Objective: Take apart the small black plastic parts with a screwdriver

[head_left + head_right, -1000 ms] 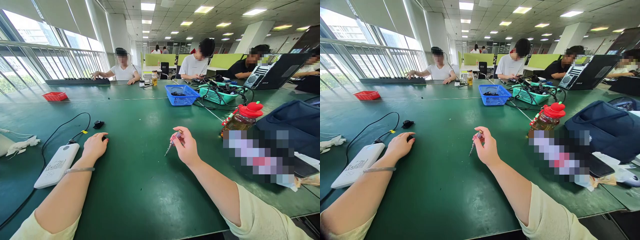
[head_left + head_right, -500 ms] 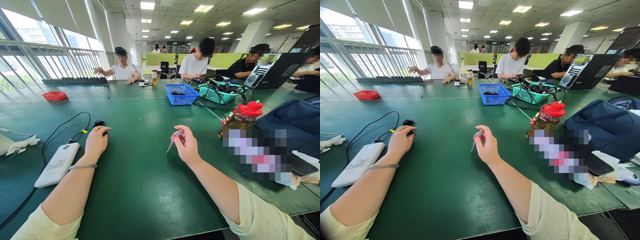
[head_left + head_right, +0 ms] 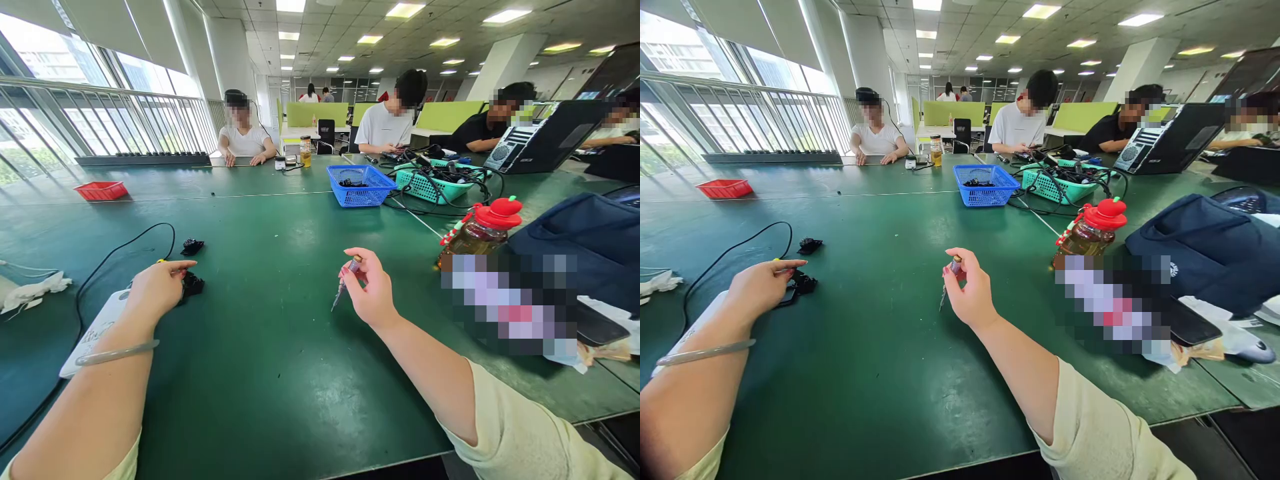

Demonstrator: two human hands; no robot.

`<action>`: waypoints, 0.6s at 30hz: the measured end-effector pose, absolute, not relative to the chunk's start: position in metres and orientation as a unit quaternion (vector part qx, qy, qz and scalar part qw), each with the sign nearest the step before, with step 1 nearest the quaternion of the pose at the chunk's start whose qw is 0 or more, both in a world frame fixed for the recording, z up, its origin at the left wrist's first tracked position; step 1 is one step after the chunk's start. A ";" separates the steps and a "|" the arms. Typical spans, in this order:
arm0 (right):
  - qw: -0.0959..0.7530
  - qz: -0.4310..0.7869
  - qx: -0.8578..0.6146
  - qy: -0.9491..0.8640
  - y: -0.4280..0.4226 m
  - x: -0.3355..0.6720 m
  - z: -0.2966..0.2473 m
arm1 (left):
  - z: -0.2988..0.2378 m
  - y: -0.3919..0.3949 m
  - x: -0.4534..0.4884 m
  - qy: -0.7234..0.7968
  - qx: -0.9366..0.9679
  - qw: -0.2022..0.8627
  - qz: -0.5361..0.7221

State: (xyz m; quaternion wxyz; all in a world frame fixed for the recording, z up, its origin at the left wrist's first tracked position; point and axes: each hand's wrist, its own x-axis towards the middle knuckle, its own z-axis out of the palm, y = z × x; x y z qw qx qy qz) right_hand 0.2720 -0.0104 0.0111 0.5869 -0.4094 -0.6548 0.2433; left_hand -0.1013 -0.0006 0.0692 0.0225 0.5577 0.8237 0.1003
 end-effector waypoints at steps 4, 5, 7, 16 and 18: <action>0.585 0.242 -0.412 -0.655 -0.010 0.272 0.010 | 0.066 0.002 -0.105 0.826 0.557 0.004 0.080; 0.584 0.242 -0.413 -0.656 -0.010 0.271 0.010 | 0.064 0.003 -0.105 0.827 0.557 -0.002 0.079; 0.582 0.242 -0.414 -0.657 -0.010 0.271 0.010 | 0.062 0.004 -0.106 0.827 0.556 -0.003 0.076; 0.578 0.242 -0.415 -0.660 -0.010 0.272 0.011 | 0.053 0.007 -0.114 0.825 0.557 -0.004 0.094; 0.580 0.240 -0.416 -0.658 -0.009 0.272 0.011 | 0.050 0.009 -0.119 0.817 0.566 -0.012 0.113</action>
